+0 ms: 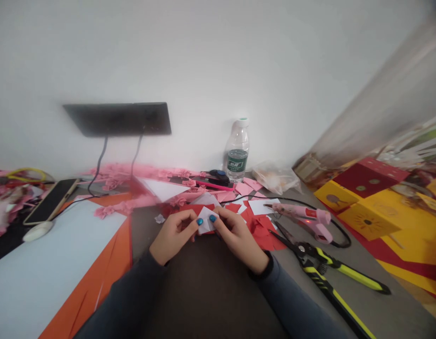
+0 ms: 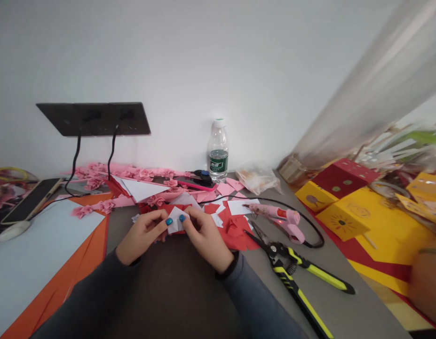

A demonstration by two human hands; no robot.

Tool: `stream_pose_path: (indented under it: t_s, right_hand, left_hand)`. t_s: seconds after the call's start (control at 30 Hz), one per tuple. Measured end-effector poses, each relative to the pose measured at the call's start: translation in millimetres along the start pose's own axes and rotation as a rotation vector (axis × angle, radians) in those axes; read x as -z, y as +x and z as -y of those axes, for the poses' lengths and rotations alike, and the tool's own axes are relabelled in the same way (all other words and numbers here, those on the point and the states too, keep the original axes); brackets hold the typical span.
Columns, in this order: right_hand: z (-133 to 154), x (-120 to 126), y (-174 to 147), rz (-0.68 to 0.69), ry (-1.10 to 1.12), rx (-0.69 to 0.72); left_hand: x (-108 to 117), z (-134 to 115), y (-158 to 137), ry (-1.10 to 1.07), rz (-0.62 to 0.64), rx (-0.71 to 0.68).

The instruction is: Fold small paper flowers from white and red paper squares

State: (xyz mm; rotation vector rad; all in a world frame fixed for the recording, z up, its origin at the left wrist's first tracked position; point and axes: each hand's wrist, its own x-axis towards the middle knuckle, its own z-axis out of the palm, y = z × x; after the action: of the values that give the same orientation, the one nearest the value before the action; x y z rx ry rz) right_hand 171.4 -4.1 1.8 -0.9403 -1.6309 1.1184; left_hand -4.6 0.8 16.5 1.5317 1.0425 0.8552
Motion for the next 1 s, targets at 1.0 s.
stream_pose_path:
  t_s: [1.0]
  right_hand:
    - [-3.8, 2.6, 0.3, 0.074, -0.068, -0.04]
  left_hand:
    - [-10.2, 1.6, -4.9, -0.023, 0.12, 0.179]
